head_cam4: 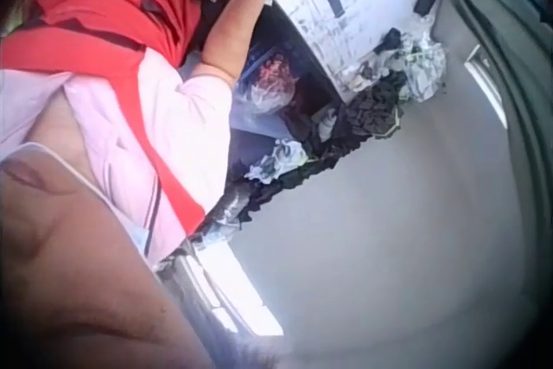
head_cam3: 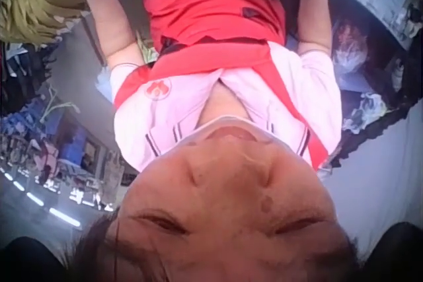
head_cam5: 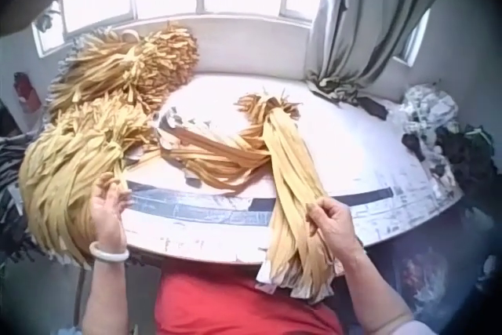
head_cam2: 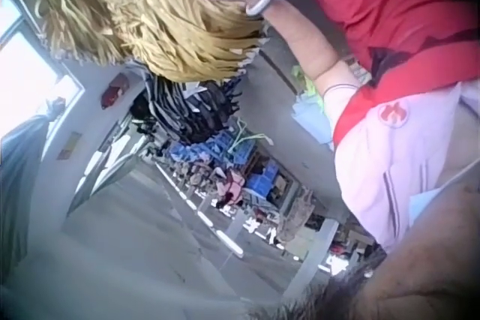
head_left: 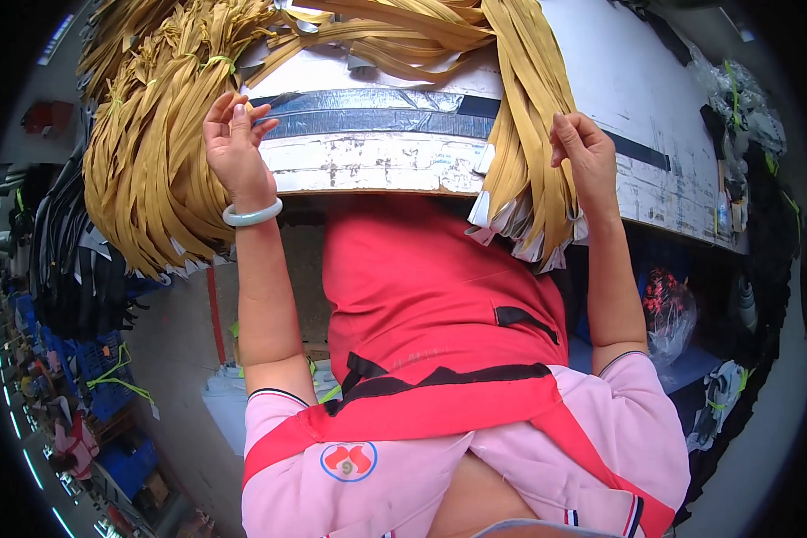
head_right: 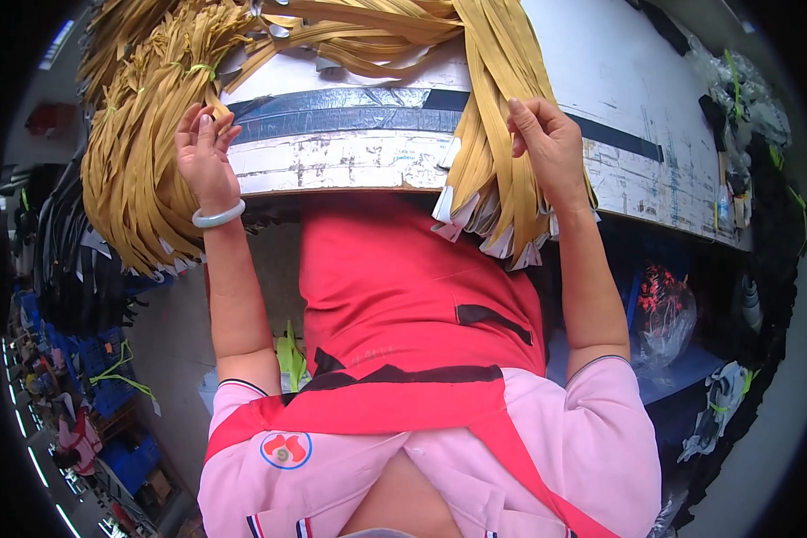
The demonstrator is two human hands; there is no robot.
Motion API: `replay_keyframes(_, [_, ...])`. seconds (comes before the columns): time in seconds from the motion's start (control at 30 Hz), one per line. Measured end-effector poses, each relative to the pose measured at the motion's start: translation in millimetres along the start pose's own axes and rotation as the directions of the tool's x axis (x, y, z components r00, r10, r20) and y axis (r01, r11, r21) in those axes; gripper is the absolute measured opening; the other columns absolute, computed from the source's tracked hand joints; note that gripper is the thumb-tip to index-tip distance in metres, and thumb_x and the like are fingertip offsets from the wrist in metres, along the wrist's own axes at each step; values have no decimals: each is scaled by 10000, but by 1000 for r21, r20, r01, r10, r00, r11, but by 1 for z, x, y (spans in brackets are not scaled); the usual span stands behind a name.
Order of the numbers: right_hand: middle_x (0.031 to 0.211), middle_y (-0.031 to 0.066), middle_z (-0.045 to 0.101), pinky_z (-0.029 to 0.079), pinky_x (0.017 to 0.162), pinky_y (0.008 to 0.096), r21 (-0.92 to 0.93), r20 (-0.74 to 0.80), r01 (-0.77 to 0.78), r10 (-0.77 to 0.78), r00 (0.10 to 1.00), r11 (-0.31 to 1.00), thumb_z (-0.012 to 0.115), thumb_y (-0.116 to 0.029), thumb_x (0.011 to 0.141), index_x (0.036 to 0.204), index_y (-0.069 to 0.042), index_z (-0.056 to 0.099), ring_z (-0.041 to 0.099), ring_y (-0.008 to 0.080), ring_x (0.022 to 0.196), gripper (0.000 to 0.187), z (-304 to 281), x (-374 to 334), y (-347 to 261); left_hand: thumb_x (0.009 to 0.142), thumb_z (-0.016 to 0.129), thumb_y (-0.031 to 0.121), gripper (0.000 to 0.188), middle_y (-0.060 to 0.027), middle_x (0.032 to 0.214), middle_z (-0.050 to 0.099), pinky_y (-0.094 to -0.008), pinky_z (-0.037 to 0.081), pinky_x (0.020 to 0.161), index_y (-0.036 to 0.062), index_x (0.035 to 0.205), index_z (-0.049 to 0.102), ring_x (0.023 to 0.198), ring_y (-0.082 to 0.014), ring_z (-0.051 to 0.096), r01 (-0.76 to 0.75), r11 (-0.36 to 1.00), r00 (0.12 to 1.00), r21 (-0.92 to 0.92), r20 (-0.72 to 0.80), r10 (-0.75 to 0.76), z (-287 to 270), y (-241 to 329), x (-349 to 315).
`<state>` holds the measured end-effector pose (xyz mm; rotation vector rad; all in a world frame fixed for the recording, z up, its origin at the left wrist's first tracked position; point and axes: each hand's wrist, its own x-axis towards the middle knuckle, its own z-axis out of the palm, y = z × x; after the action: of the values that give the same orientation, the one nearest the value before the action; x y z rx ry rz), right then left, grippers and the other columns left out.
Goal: The recorder is preparing yellow fabric straps by separating and folding their white ends at a workbench.
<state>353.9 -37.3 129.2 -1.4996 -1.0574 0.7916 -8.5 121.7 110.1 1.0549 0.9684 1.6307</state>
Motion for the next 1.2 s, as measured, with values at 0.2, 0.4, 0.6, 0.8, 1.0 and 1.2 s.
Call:
replay_keyframes(0.2, [687,-6,562,435,553,224,-278,47,-56,72,996,959,647,-271,951,832,-11,631,530,60,599,286,-6,-15,18,949,590,24,114,-50,946,637,-237,530,702,-2,1041,651,795,-125,644,49,955,793,292,570,-215,37,-30,-89])
replay_keyframes(0.4, [701,96,594,457,605,304,-468,132,36,30,991,883,667,-231,919,874,15,647,575,168,641,251,-1,-28,13,878,661,52,125,-106,879,650,-284,503,655,12,996,670,731,-190,637,-228,859,641,458,735,-222,77,-44,-151])
replay_keyframes(0.6, [772,86,594,461,640,290,-453,328,231,-80,941,861,662,-152,915,890,21,634,575,166,693,177,27,-37,1,907,665,215,206,-119,786,697,-339,514,637,22,953,718,678,-255,664,-326,635,504,701,697,-511,81,-68,-176])
replay_keyframes(0.8, [832,98,625,475,688,290,-422,404,213,-27,914,881,682,-124,886,911,18,652,602,182,754,147,28,-45,6,963,627,208,221,-57,785,676,-227,496,610,-2,970,695,654,-98,616,589,751,510,297,585,-631,71,-71,-152])
replay_keyframes(1.0, [891,84,628,482,709,281,-280,384,259,-140,913,924,707,-58,850,970,-1,660,608,181,798,140,45,-51,2,987,577,195,181,-38,803,636,-234,487,625,24,965,634,670,-104,592,843,519,320,140,645,-694,63,-64,-139])
replay_keyframes(1.2, [972,82,605,492,731,292,-220,457,351,-221,861,910,716,-7,820,1005,-27,656,613,199,841,195,51,-51,10,991,572,213,189,-30,781,628,-235,492,629,36,974,633,672,-104,588,916,399,264,27,707,-656,62,-61,-152])
